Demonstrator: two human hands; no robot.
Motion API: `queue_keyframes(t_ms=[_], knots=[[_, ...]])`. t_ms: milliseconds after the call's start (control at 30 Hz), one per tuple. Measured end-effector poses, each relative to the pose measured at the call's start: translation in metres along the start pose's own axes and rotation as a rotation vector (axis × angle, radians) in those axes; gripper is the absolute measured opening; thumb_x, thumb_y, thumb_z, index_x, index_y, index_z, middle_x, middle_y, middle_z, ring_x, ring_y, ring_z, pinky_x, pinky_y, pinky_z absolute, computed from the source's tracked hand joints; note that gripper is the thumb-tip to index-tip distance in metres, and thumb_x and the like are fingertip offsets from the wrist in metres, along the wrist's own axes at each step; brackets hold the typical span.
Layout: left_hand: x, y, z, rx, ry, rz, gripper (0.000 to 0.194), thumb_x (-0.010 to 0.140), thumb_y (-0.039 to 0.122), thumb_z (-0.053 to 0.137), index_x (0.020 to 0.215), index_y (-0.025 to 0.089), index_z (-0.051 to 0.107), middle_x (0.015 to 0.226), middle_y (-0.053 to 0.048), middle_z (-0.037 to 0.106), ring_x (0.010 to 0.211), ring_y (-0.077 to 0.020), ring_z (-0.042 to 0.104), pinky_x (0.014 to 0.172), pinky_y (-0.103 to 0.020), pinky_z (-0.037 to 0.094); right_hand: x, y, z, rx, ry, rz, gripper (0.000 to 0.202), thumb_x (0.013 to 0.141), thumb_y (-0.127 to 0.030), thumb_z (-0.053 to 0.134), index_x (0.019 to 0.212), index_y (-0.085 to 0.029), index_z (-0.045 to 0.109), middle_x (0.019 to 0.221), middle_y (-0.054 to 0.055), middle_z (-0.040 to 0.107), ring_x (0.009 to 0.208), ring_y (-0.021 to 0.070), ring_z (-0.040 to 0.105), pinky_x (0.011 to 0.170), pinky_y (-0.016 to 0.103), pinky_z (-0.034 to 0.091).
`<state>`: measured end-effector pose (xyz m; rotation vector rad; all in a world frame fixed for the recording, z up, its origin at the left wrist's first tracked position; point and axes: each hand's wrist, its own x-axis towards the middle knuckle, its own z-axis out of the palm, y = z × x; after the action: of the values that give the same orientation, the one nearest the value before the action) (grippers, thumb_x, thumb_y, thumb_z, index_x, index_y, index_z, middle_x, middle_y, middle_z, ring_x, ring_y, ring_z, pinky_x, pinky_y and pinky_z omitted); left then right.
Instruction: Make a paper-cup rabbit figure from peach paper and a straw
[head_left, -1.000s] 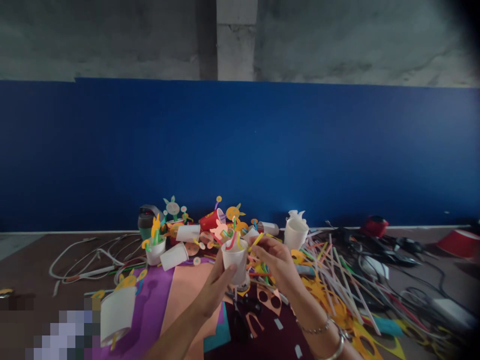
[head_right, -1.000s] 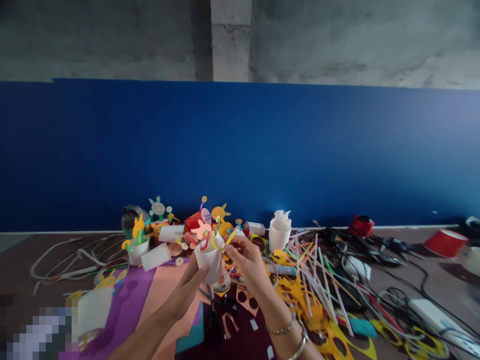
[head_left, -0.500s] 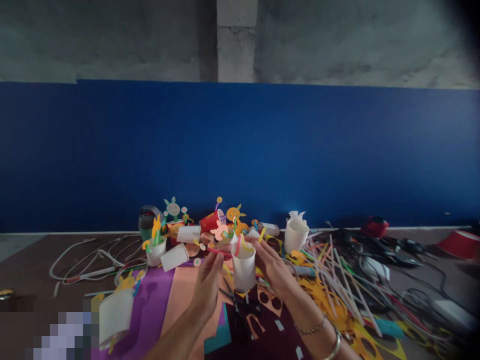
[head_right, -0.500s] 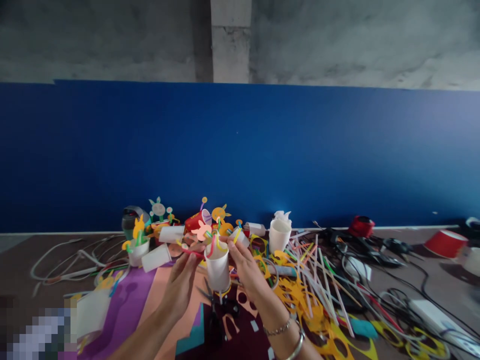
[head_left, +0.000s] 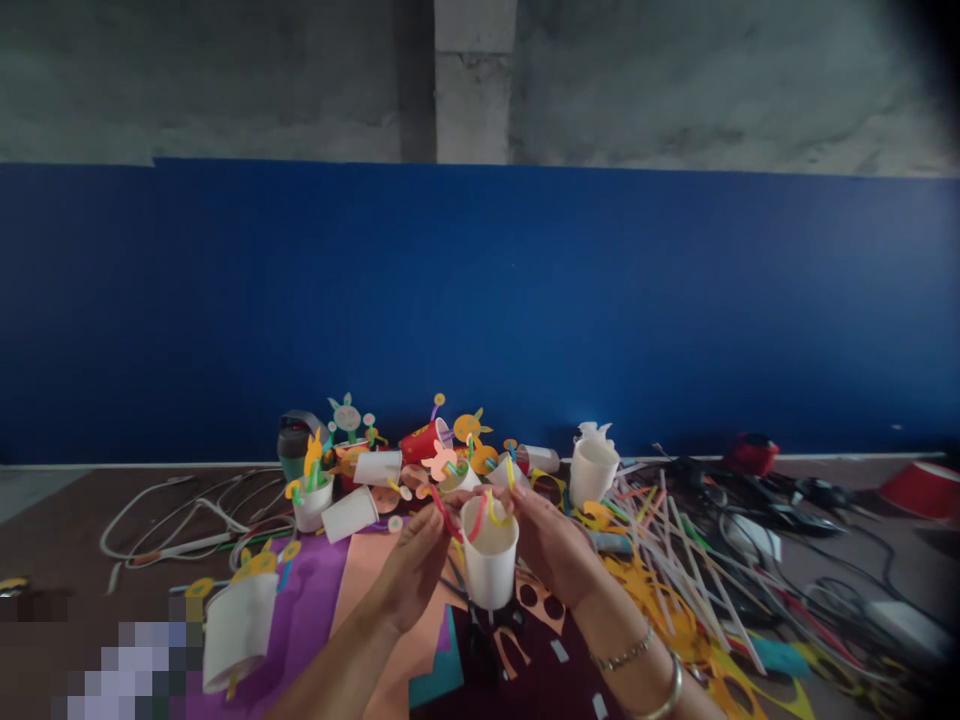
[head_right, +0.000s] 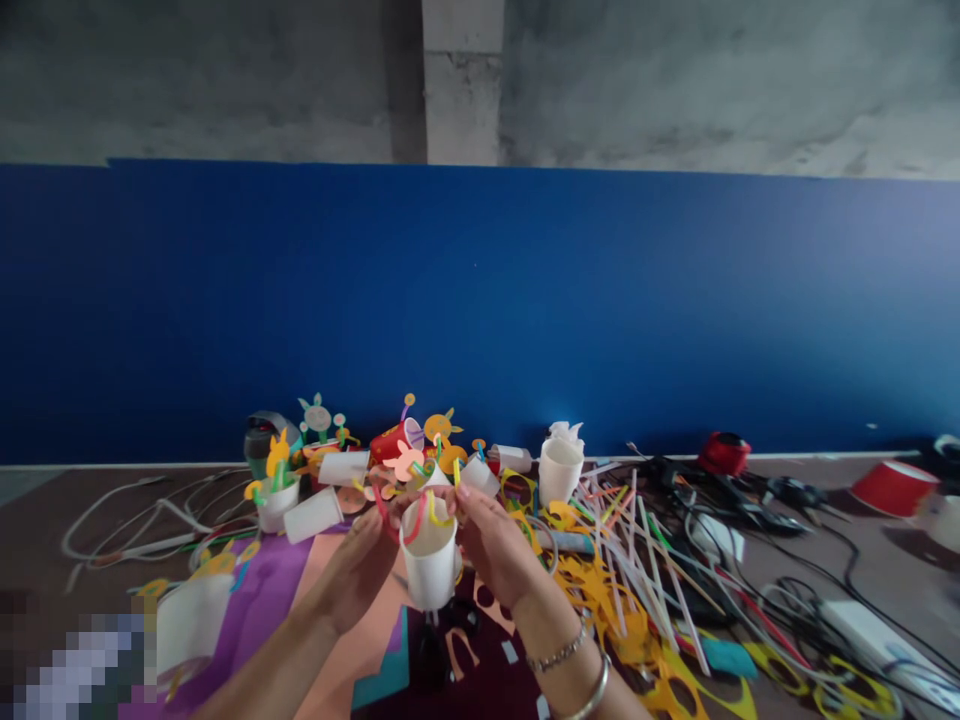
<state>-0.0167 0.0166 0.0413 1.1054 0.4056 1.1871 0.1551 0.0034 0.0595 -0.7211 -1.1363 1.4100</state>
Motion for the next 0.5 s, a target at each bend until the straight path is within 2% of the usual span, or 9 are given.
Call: queue_keyframes(t_ms=[133,233,300,367,433,500], knots=[[0.000,0.005,-0.005,0.092,-0.025,-0.079,0.023,0.081,0.038,0.059,0.075,0.017,0.068,0.095,-0.009,0.067,0.097,-0.0256,0.058,0.086,-0.036,0.041,-0.005,-0.005,-0.004,-0.156,0.037,0.024,0.032,0.083,-0.043,0.058,0.061,-0.019,0.058,0.081,0.004,0.062,0.084,0.0188,0.058,0.075,0.028,0.045],[-0.001,0.009,-0.008,0.193,-0.072,-0.123,0.025,0.079,0.030,0.061,0.057,0.016,0.060,0.088,-0.006,0.063,0.082,-0.0193,0.056,0.075,-0.030,0.041,-0.010,-0.011,-0.004,-0.315,-0.034,0.021,0.031,0.080,-0.038,0.062,0.056,-0.017,0.061,0.094,0.005,0.061,0.088,0.0187,0.057,0.071,0.025,0.045],[0.000,0.012,-0.006,0.240,-0.106,-0.158,0.026,0.074,0.026,0.063,0.052,0.015,0.054,0.089,-0.005,0.059,0.073,-0.0149,0.052,0.067,-0.026,0.039,-0.012,-0.013,-0.003,-0.418,-0.105,0.027,0.033,0.080,-0.038,0.061,0.055,-0.016,0.062,0.103,0.005,0.059,0.089,0.0190,0.057,0.067,0.025,0.046],[0.000,0.014,-0.004,0.277,-0.124,-0.206,0.026,0.069,0.025,0.065,0.050,0.015,0.050,0.086,-0.003,0.057,0.065,-0.0116,0.047,0.061,-0.024,0.036,-0.011,-0.013,-0.003,-0.481,-0.123,0.019,0.033,0.078,-0.038,0.063,0.054,-0.015,0.063,0.104,0.006,0.058,0.090,0.0193,0.057,0.067,0.025,0.046],[0.001,0.016,-0.001,0.321,-0.125,-0.231,0.027,0.071,0.027,0.063,0.052,0.015,0.050,0.079,-0.002,0.055,0.064,-0.0111,0.045,0.062,-0.024,0.036,-0.010,-0.012,-0.003,-0.481,-0.121,0.016,0.032,0.078,-0.039,0.064,0.055,-0.015,0.065,0.101,0.006,0.058,0.092,0.0199,0.056,0.071,0.025,0.045],[0.002,0.018,0.000,0.376,-0.103,-0.210,0.023,0.079,0.032,0.059,0.062,0.015,0.057,0.074,-0.001,0.055,0.069,-0.0134,0.049,0.068,-0.025,0.038,-0.008,-0.011,-0.003,-0.438,-0.086,0.029,0.033,0.078,-0.041,0.063,0.058,-0.015,0.067,0.098,0.007,0.058,0.093,0.0206,0.056,0.073,0.026,0.044]])
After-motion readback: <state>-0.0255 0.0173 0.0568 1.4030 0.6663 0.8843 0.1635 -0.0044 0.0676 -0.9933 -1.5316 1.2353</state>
